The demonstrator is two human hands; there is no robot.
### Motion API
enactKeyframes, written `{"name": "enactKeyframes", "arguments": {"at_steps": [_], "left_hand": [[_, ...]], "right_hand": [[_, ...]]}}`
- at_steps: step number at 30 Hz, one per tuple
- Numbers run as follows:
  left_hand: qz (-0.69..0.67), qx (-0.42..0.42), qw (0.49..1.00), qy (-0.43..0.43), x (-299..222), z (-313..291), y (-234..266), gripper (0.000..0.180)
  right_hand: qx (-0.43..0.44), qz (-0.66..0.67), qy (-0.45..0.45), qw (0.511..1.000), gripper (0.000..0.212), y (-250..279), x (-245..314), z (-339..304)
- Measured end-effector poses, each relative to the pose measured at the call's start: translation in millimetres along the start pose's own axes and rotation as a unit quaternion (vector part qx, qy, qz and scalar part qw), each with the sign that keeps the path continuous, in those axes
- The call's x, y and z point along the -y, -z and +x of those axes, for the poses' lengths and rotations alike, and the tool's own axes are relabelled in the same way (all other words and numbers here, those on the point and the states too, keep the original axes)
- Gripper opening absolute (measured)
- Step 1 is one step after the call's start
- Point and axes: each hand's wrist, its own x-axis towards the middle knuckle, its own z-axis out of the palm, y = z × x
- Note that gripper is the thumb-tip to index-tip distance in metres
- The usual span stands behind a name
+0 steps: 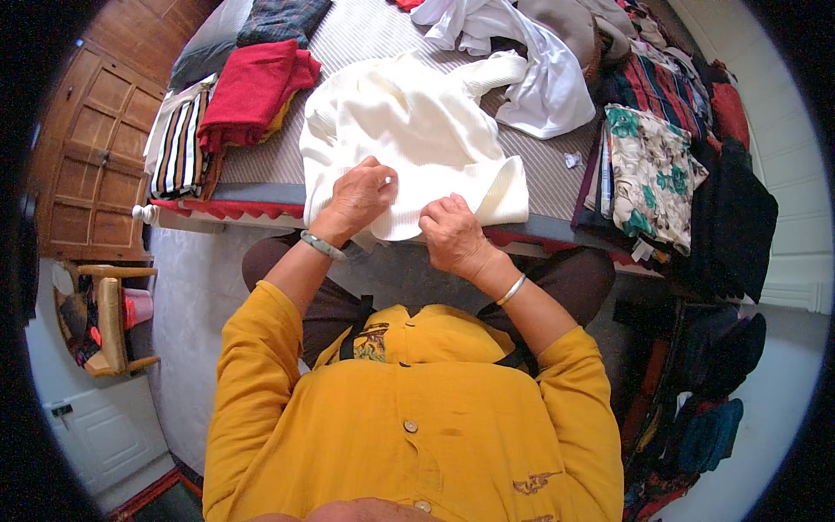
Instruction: Folding a white long-sleeved ribbed shirt on a bed.
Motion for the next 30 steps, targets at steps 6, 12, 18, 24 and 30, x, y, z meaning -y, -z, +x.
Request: {"name": "enactKeyframes", "arguments": {"at_steps": [6, 12, 18, 24, 30], "left_hand": [[-0.016, -0.011, 1.000, -0.009, 6, 1, -12, 0.011], [-0.006, -0.056, 0.998, 0.011, 16, 3, -27, 0.007], [-0.380, -0.209, 0.897, 0.086, 44, -19, 10, 0.010], [-0.462, -0.047, 0.870, 0.166, 67, -95, 55, 0.010], [-0.192, -0.171, 0.946, 0.195, 124, -178, 66, 0.012]], "right_hand": [[-0.013, 0.035, -0.016, 0.999, 0.011, -4, -4, -5], [-0.013, 0.051, -0.037, 0.998, 0.011, -2, -2, -3], [-0.034, 0.075, -0.039, 0.996, 0.017, -4, -5, -5], [-0.021, 0.071, -0.048, 0.996, 0.017, -2, -2, -5], [-0.027, 0.080, -0.047, 0.995, 0.016, -4, -2, -3]]}}
